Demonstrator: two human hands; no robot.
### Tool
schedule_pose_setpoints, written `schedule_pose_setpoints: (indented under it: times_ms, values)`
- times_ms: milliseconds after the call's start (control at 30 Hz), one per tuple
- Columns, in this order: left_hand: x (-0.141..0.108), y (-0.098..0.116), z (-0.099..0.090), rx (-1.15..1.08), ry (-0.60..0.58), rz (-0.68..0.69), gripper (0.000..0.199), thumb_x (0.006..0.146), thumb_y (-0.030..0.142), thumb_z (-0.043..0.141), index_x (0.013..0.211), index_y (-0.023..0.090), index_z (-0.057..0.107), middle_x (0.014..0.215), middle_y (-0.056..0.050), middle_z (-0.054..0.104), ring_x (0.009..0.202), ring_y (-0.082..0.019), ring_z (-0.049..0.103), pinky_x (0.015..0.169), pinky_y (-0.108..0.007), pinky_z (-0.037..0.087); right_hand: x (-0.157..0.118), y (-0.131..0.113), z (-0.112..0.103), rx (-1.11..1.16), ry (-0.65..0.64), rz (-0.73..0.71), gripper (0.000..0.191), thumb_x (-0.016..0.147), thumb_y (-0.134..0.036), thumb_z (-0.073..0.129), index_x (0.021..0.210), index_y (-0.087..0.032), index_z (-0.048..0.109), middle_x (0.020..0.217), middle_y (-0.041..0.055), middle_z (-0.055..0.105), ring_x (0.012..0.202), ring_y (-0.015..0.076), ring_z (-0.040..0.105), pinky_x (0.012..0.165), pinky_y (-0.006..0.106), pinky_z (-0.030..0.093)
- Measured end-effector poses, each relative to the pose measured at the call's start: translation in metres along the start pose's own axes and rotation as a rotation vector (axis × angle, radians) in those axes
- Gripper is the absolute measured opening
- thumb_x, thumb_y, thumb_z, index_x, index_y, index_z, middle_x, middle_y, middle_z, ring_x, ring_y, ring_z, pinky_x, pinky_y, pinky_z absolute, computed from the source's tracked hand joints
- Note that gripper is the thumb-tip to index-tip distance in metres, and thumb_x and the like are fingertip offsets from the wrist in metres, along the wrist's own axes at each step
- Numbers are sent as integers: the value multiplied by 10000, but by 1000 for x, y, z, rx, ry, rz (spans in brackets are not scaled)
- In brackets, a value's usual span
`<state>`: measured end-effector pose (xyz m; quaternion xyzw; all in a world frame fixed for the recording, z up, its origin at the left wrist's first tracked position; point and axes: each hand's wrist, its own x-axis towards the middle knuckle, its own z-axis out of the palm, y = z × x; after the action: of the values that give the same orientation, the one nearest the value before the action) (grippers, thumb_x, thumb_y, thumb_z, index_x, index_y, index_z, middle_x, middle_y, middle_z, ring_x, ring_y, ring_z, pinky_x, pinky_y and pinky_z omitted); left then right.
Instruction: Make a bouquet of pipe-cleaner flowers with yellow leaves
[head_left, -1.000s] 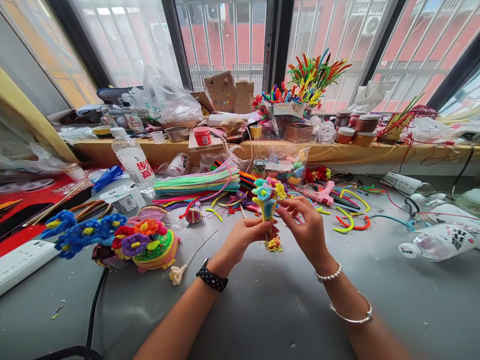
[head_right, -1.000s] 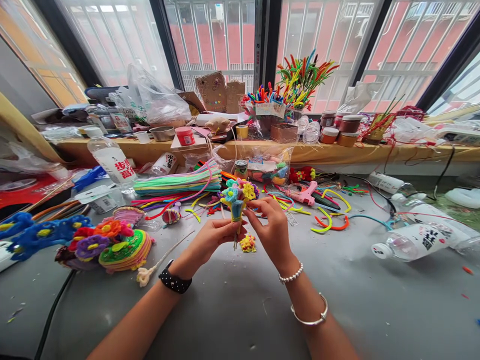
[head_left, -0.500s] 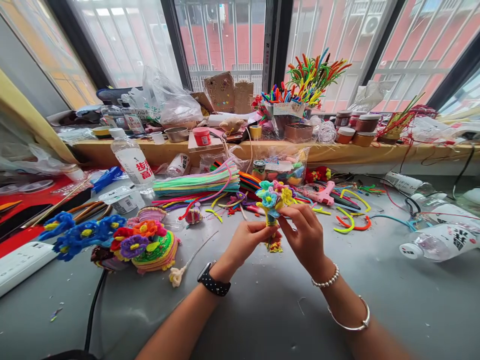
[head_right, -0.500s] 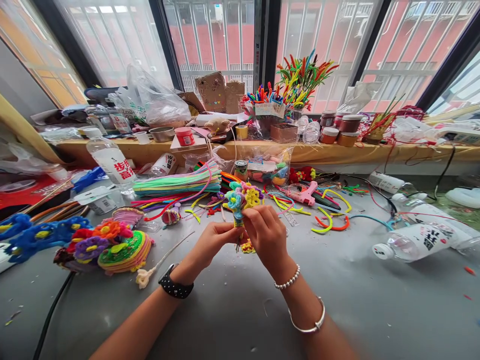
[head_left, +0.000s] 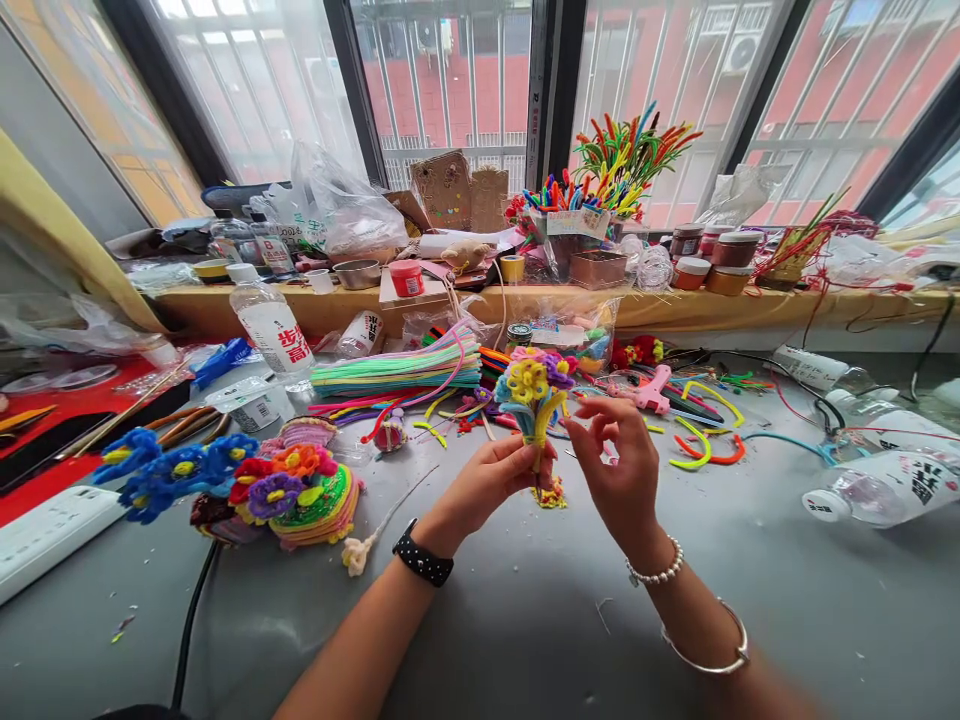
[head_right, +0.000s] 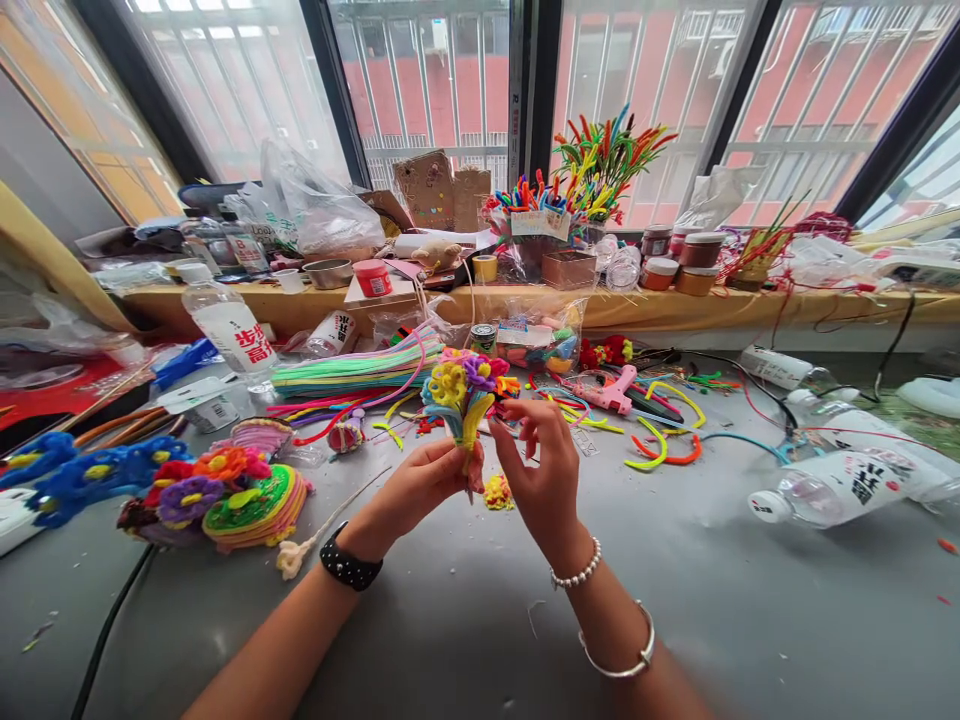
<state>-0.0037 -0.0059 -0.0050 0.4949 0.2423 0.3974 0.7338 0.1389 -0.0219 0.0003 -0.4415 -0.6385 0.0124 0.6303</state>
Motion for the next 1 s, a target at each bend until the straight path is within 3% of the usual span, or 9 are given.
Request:
schedule_pose_setpoints:
  times_ms: [100,500,800,1000]
  values:
    - [-1,-1,0,-22,-46,-26,264,691,383,603,762,130,626,631,-16,521,588,-102,502,615,-239,418,5,1,-2,14,-45,10,212,788,-223,517,999,-217,508,871,38,535,634,120,490,491,253,443]
    - [-1,0,1,10,-68,-47,244,703,365,596,727,126,639,606,-10,523,565,-85,476,586,-220,390,8,5,-6,-58,-36,-96,71,773,-205,554,838,-208,526,840,37,533,685,141,526,497,262,454]
    - [-2,-2,2,114,-18,0,287,690,390,599,736,109,636,622,-36,552,584,-110,493,592,-243,407,3,5,-2,-77,50,-153,118,753,-134,565,808,-217,499,789,21,525,677,136,503,499,247,449]
    - [1,-5,8,257,81,73,241,720,338,573,773,112,639,659,-38,593,642,-132,535,637,-254,432,3,12,1,-68,26,-54,79,774,-198,528,850,-205,508,808,23,510,642,128,482,512,254,449]
